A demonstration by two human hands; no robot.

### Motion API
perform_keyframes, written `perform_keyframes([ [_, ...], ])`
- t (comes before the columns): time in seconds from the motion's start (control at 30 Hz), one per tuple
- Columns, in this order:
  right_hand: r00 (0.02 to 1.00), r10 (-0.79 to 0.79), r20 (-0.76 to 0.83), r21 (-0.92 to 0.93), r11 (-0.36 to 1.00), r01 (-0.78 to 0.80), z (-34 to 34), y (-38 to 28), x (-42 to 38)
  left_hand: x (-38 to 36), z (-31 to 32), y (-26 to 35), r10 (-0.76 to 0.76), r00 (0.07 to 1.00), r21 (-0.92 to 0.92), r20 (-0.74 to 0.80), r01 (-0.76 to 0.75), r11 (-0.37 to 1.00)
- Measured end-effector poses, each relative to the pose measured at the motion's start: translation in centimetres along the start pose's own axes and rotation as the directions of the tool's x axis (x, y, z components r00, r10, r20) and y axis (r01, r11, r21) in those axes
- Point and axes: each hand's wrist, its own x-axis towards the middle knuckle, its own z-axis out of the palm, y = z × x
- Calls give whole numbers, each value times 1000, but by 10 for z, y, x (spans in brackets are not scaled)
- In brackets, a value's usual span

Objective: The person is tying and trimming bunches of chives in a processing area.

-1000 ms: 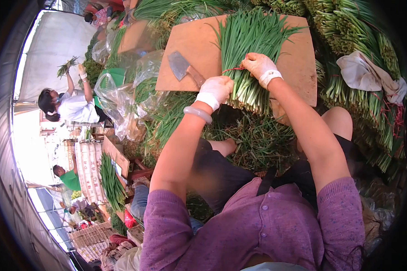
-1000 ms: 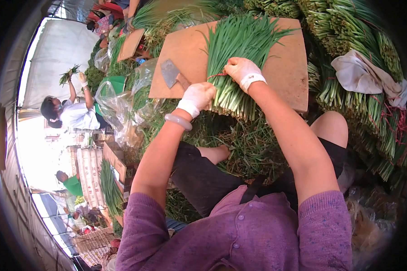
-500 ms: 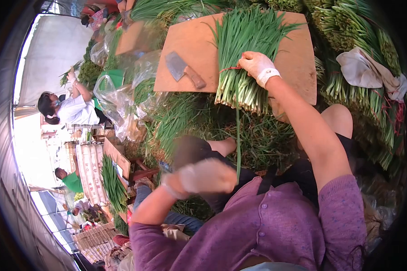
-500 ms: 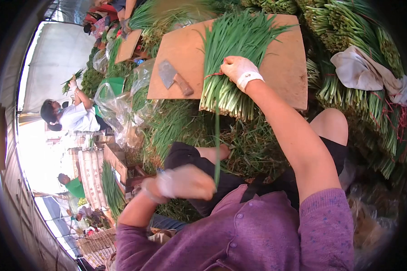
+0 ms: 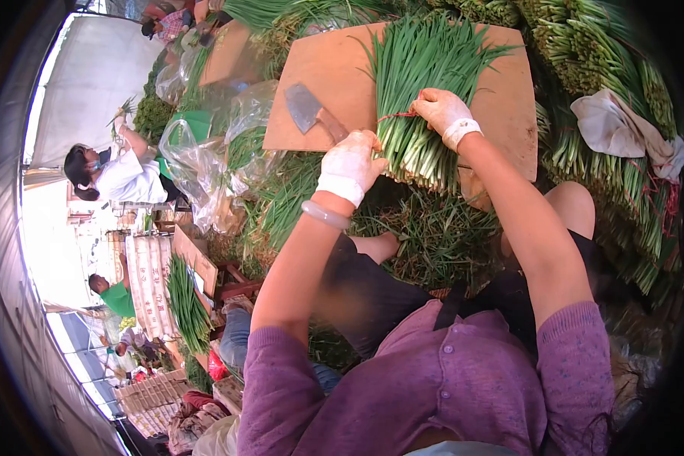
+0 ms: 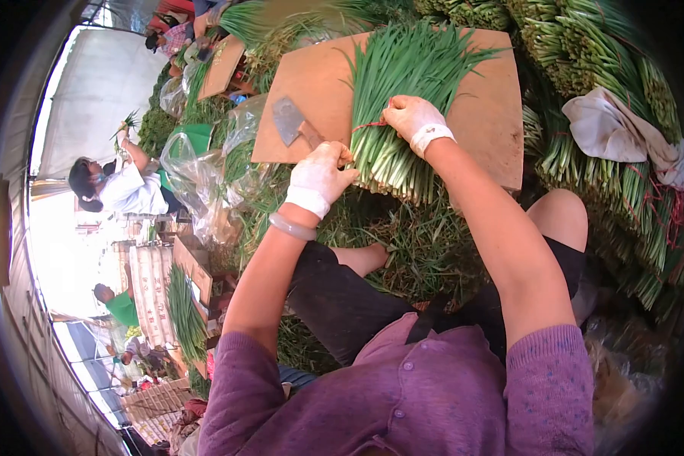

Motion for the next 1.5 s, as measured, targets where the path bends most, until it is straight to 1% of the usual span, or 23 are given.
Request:
perform_keyframes([
  [0.2,999,-19,-33,34,999,20,4,5,2,13,10,-14,-115,984,-71,139,126,989],
  [0.33,998,-43,-45,6,999,43,4,5,2,17,19,-22,-152,981,-67,121,161,985],
  [0.43,1000,-10,-21,10,1000,10,2,2,-1,21,23,-29,-86,995,29,47,85,996],
  [0.47,998,-36,-43,-11,999,35,3,4,-1,22,20,-30,-163,982,-163,100,178,971],
  [0.5,996,-61,-64,-32,998,59,3,5,0,23,16,-32,-225,960,-343,167,271,900],
  [0.57,996,-70,-64,-9,998,70,6,10,4,19,1,-29,-302,904,-702,301,425,571],
  [0.6,995,-80,-61,14,997,81,7,10,5,18,-8,-29,-306,902,-755,306,425,499],
  [0.63,995,-81,-60,15,997,82,7,11,5,14,-17,-29,-307,901,-755,305,426,499],
  [0.7,999,-30,-30,17,999,31,4,8,3,-1,-45,-23,-292,910,-865,294,384,325],
  [0.73,999,-31,-28,19,999,32,4,7,2,-11,-57,-22,-293,910,-863,294,385,327],
  [0.8,994,-88,-59,37,995,90,3,6,1,-39,-80,-14,-143,946,-920,289,316,233],
  [0.83,994,-89,-59,40,995,92,4,7,1,-53,-93,-3,-96,917,-856,387,396,334],
  [0.9,997,-69,-45,57,996,71,4,7,4,-72,-80,7,62,767,-707,639,554,439],
  [0.93,996,-73,-45,55,996,75,4,7,4,-71,-71,7,61,769,-709,636,552,439],
  [0.97,997,-68,-41,78,994,71,3,6,3,-68,-60,6,88,928,-587,362,153,795],
  [1.0,997,-67,-33,99,993,70,3,4,1,-62,-51,5,246,965,-219,91,-222,950],
  [1.03,997,-74,-31,96,992,77,3,3,0,-48,-45,1,196,978,-237,71,-174,956],
  [1.13,999,-43,-11,3,999,43,2,1,-1,-2,-30,9,231,973,-185,-14,-229,956],
  [1.23,997,-71,35,130,989,66,-4,0,-3,33,-4,12,264,964,-70,42,-261,963],
  [1.33,995,-93,38,140,986,87,-8,-2,-6,53,10,15,194,966,19,169,-200,980],
  [1.43,994,-100,33,138,986,95,-7,4,-2,70,15,11,159,976,-45,150,-154,987],
  [1.47,996,-86,37,141,987,80,-8,1,-3,75,13,11,175,984,-105,37,-171,980],
  [1.5,997,-72,43,144,987,65,-9,-3,-5,81,11,10,177,984,-105,38,-172,979],
])
